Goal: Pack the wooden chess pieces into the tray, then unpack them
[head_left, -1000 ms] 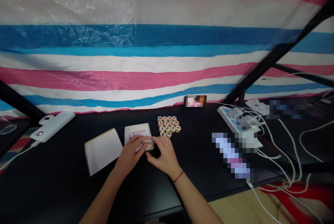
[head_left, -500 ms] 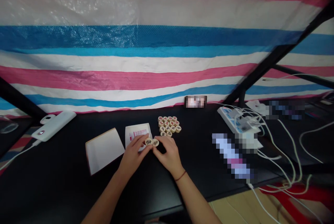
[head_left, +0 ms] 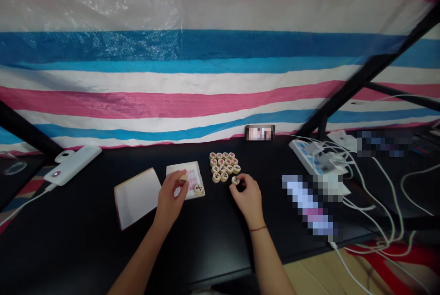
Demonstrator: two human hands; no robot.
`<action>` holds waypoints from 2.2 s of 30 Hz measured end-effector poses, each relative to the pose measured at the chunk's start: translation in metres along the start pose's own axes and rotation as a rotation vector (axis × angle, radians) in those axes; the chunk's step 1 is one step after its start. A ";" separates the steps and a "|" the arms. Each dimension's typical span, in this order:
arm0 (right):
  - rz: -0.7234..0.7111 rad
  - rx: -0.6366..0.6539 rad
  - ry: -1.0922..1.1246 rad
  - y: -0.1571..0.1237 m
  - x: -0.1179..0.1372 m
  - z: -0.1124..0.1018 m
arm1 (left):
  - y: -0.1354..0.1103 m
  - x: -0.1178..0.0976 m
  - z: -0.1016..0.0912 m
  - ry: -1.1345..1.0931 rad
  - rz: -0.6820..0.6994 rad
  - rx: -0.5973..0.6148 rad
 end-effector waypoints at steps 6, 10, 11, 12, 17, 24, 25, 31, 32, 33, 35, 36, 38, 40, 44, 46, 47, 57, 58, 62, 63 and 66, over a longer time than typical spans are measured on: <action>-0.068 0.051 0.010 0.000 0.000 0.009 | -0.001 0.000 0.003 0.072 -0.029 0.043; -0.123 0.082 -0.004 0.002 0.008 0.010 | -0.003 -0.003 0.007 0.127 -0.083 0.098; -0.129 0.062 0.002 0.003 0.012 0.007 | -0.004 -0.006 0.008 0.142 -0.079 0.104; -0.136 0.025 0.020 0.003 0.017 0.003 | -0.005 -0.009 0.009 0.156 -0.065 0.104; -0.319 0.000 0.300 -0.001 0.067 -0.002 | -0.013 -0.023 0.020 0.238 0.085 0.116; -0.446 0.157 0.492 -0.016 0.110 0.018 | -0.028 -0.034 0.040 0.332 0.329 0.273; -0.426 0.153 0.500 -0.016 0.109 0.018 | -0.029 -0.035 0.041 0.338 0.342 0.280; -0.186 -0.020 0.413 -0.004 0.062 0.007 | -0.029 -0.043 0.041 0.437 0.418 0.218; -0.112 -0.090 0.352 -0.003 0.046 0.001 | -0.027 -0.043 0.039 0.455 0.415 0.199; -0.044 -0.151 0.286 -0.002 0.031 -0.004 | -0.026 -0.042 0.036 0.466 0.406 0.181; 0.030 -0.197 0.173 -0.002 0.007 -0.011 | -0.022 -0.040 0.031 0.475 0.394 0.158; 0.045 -0.190 0.134 -0.002 -0.001 -0.013 | -0.020 -0.039 0.029 0.478 0.390 0.154; 0.057 -0.141 0.084 -0.003 -0.012 -0.012 | -0.018 -0.037 0.026 0.487 0.383 0.157; 0.062 -0.092 0.059 -0.004 -0.015 -0.009 | -0.016 -0.034 0.024 0.493 0.378 0.167; 0.002 -0.026 0.073 -0.005 -0.008 0.000 | -0.014 -0.032 0.024 0.493 0.370 0.186; -0.036 -0.006 0.090 -0.004 -0.004 0.003 | -0.014 -0.031 0.024 0.490 0.367 0.184; -0.046 0.001 0.094 -0.004 -0.004 0.005 | -0.014 -0.032 0.024 0.488 0.365 0.182; 0.013 0.029 0.058 -0.005 -0.011 0.010 | -0.014 -0.028 0.027 0.494 0.329 0.210; 0.014 0.031 0.050 -0.005 -0.011 0.010 | -0.014 -0.028 0.027 0.497 0.326 0.215; -0.027 0.043 0.052 -0.004 -0.008 0.012 | -0.014 -0.027 0.028 0.506 0.320 0.222; -0.036 0.044 0.058 -0.004 -0.008 0.012 | -0.014 -0.027 0.028 0.506 0.319 0.225; -0.041 0.041 0.072 -0.003 -0.008 0.013 | -0.014 -0.026 0.029 0.507 0.321 0.234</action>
Point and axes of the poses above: each hand's wrist, its own y-axis towards the middle knuckle, its own z-axis out of the palm, x = y × z, the point moved 8 cm from there along y, towards the middle knuckle, and after that the axes turned 9 degrees about -z, right-handed, at the moved point
